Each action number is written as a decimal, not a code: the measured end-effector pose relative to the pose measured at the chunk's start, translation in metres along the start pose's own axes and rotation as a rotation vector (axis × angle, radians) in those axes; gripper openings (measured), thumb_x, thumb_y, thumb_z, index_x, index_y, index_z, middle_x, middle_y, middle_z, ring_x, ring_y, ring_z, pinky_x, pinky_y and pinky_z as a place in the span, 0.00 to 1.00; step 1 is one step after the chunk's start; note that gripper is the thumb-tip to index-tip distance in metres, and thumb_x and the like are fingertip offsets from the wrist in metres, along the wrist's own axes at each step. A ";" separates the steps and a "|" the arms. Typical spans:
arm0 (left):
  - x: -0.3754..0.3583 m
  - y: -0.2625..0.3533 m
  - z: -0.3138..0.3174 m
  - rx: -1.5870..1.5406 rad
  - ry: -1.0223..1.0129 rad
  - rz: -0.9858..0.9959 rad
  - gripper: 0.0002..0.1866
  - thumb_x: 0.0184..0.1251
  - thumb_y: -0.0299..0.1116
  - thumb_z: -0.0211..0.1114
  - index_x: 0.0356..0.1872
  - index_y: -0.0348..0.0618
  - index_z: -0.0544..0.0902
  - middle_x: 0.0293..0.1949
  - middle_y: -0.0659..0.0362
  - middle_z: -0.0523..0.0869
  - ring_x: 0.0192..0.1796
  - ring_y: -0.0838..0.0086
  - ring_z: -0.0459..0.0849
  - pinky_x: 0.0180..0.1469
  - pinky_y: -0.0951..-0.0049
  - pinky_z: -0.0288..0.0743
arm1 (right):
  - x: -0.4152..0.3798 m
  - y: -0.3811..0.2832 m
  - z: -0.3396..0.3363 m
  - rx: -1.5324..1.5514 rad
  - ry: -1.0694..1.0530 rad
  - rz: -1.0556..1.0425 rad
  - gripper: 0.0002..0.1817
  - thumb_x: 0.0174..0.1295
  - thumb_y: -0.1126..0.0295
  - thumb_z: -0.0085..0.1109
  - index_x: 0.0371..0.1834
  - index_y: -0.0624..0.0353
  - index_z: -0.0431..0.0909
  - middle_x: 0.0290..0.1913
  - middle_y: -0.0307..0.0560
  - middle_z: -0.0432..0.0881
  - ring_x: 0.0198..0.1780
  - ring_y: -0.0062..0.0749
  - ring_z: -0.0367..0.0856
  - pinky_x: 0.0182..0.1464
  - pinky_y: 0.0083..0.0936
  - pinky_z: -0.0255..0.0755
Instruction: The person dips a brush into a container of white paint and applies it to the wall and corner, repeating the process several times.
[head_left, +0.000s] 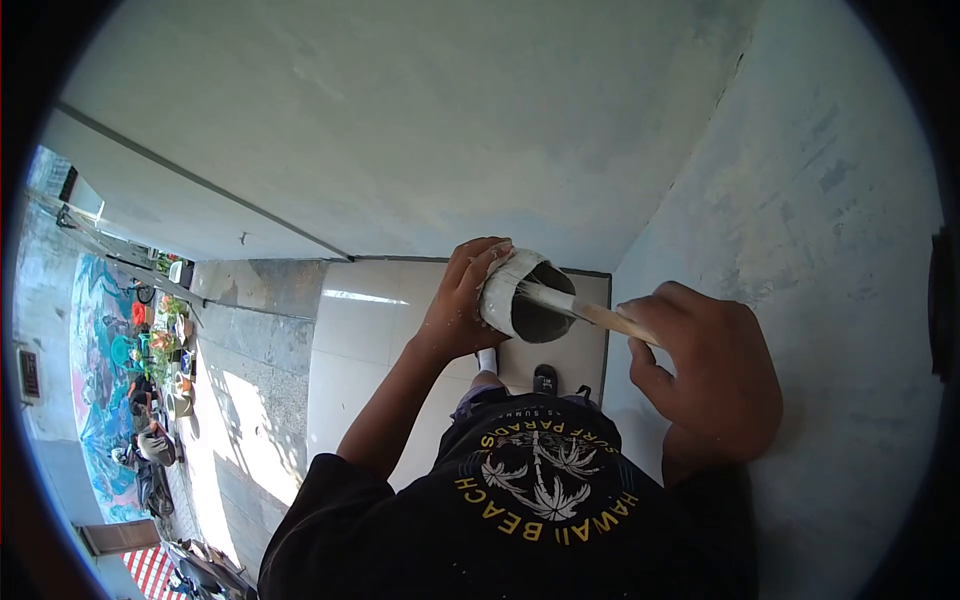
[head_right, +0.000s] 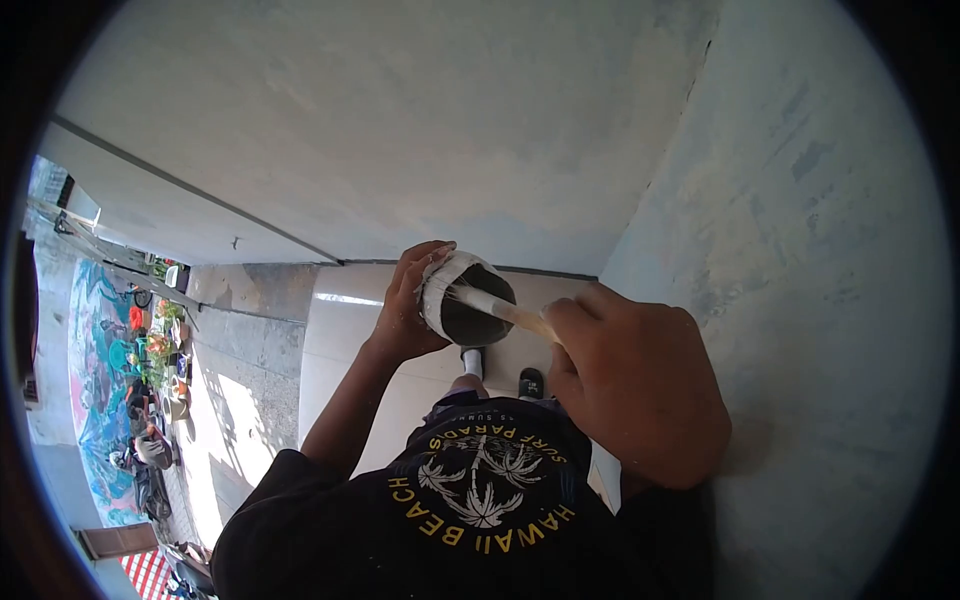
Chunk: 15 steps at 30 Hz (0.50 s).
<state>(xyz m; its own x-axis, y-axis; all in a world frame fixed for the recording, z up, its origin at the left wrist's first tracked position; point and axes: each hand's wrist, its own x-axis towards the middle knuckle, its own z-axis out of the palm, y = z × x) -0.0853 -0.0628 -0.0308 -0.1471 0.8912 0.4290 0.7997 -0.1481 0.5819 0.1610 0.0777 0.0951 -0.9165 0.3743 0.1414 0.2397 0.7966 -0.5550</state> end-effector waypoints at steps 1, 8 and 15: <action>0.001 0.002 0.002 0.027 -0.036 0.004 0.51 0.29 0.32 0.84 0.63 0.43 0.66 0.59 0.46 0.72 0.61 0.51 0.73 0.61 0.56 0.72 | 0.003 -0.004 0.000 -0.070 -0.042 0.024 0.10 0.49 0.75 0.62 0.36 0.62 0.76 0.31 0.49 0.78 0.27 0.44 0.80 0.29 0.34 0.74; 0.003 0.004 0.016 -0.083 0.014 -0.005 0.53 0.29 0.34 0.85 0.64 0.43 0.64 0.60 0.45 0.70 0.62 0.51 0.73 0.59 0.58 0.74 | 0.022 -0.015 0.011 0.184 0.101 -0.053 0.12 0.53 0.78 0.62 0.40 0.63 0.72 0.33 0.50 0.78 0.32 0.45 0.82 0.34 0.35 0.77; -0.005 -0.004 0.020 -0.165 0.078 -0.011 0.59 0.30 0.42 0.87 0.66 0.41 0.58 0.60 0.48 0.71 0.61 0.59 0.76 0.62 0.61 0.72 | 0.028 -0.006 0.039 0.501 0.436 -0.204 0.10 0.61 0.75 0.60 0.44 0.60 0.73 0.36 0.50 0.82 0.37 0.44 0.84 0.36 0.32 0.77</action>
<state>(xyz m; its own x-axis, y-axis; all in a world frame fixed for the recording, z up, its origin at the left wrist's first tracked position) -0.0759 -0.0578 -0.0493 -0.2051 0.8581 0.4707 0.6924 -0.2126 0.6895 0.1213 0.0651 0.0705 -0.6899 0.4807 0.5413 -0.1963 0.5956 -0.7790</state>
